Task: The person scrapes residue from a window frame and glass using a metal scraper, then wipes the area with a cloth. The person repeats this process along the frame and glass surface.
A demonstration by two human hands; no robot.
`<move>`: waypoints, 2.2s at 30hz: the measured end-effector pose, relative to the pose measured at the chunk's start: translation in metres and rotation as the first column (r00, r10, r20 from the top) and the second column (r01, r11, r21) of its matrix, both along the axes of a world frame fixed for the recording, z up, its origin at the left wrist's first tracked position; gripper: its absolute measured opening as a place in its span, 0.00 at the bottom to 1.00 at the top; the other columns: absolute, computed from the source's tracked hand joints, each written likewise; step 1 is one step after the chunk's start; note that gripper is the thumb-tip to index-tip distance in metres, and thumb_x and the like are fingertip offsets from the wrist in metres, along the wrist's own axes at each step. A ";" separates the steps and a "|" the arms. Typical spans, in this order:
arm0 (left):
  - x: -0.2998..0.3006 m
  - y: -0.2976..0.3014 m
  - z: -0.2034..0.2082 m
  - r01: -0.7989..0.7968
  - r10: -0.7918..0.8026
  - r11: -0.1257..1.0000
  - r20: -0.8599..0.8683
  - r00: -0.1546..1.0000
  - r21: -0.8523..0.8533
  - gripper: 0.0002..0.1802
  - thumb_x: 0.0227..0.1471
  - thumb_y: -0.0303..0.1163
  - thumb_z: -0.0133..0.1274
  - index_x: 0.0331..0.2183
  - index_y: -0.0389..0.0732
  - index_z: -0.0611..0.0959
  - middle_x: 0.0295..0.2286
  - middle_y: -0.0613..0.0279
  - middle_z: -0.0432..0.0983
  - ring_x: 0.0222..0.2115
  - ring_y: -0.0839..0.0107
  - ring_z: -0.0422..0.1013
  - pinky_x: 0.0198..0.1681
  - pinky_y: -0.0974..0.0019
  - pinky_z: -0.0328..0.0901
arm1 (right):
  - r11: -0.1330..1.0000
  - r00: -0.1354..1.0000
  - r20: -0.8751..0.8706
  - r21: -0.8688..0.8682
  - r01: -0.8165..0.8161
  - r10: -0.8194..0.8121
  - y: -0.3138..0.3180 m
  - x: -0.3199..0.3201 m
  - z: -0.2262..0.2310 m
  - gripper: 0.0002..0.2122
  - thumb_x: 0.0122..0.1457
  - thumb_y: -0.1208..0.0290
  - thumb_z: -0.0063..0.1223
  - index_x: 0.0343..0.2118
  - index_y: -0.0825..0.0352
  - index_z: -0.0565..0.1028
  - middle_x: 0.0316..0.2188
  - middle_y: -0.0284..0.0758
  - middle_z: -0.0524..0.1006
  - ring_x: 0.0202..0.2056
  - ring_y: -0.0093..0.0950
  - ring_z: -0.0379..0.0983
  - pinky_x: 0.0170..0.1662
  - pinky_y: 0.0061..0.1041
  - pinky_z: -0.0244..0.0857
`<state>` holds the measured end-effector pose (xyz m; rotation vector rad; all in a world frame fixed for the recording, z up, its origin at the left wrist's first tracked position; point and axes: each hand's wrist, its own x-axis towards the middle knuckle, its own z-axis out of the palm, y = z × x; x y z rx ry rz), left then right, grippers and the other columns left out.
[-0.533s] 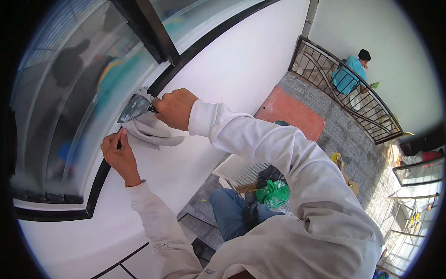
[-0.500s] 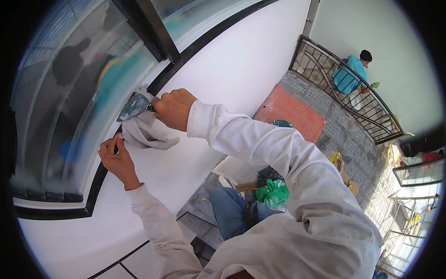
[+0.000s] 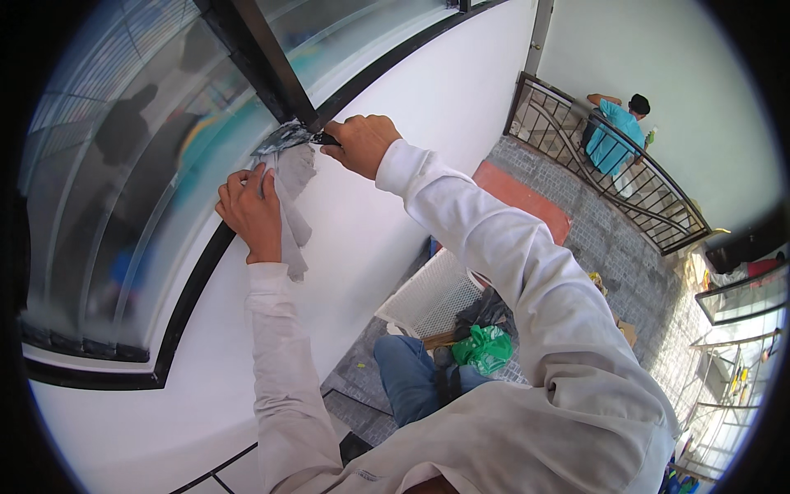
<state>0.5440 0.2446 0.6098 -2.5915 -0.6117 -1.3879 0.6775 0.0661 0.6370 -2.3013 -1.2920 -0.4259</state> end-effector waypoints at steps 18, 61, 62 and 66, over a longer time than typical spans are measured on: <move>0.054 0.000 0.009 0.112 -0.106 0.993 -0.183 0.977 0.022 0.18 0.55 0.40 0.53 0.45 0.42 0.84 0.36 0.55 0.71 0.39 0.59 0.68 0.40 0.52 0.61 | 0.849 0.853 -0.512 0.493 0.190 0.107 -0.070 -0.058 0.001 0.19 0.62 0.58 0.58 0.44 0.74 0.78 0.20 0.34 0.76 0.20 0.22 0.67 0.25 0.24 0.62; -0.062 0.024 0.017 0.061 -0.078 0.991 -0.143 0.987 -0.118 0.21 0.53 0.35 0.61 0.47 0.38 0.82 0.40 0.56 0.71 0.43 0.59 0.67 0.46 0.56 0.64 | 0.960 0.649 -0.757 0.117 0.255 -0.081 -0.203 -0.150 -0.152 0.18 0.60 0.62 0.60 0.43 0.74 0.77 0.31 0.46 0.81 0.33 0.32 0.79 0.38 0.30 0.71; -0.057 0.024 0.013 -0.023 -0.020 0.982 -0.224 0.974 -0.185 0.21 0.52 0.35 0.61 0.47 0.38 0.83 0.41 0.56 0.71 0.44 0.58 0.67 0.48 0.54 0.63 | 0.949 0.633 -0.770 0.132 0.286 -0.084 -0.207 -0.153 -0.155 0.18 0.60 0.62 0.60 0.43 0.74 0.77 0.31 0.45 0.81 0.33 0.32 0.79 0.38 0.30 0.71; -0.024 0.029 0.006 0.265 -0.282 0.950 -0.085 0.956 -0.166 0.17 0.54 0.33 0.58 0.45 0.35 0.83 0.39 0.53 0.74 0.43 0.57 0.67 0.47 0.58 0.64 | 0.911 0.615 -0.782 0.175 0.373 -0.102 -0.225 -0.165 -0.174 0.18 0.59 0.63 0.60 0.43 0.76 0.77 0.31 0.45 0.81 0.33 0.31 0.79 0.39 0.29 0.71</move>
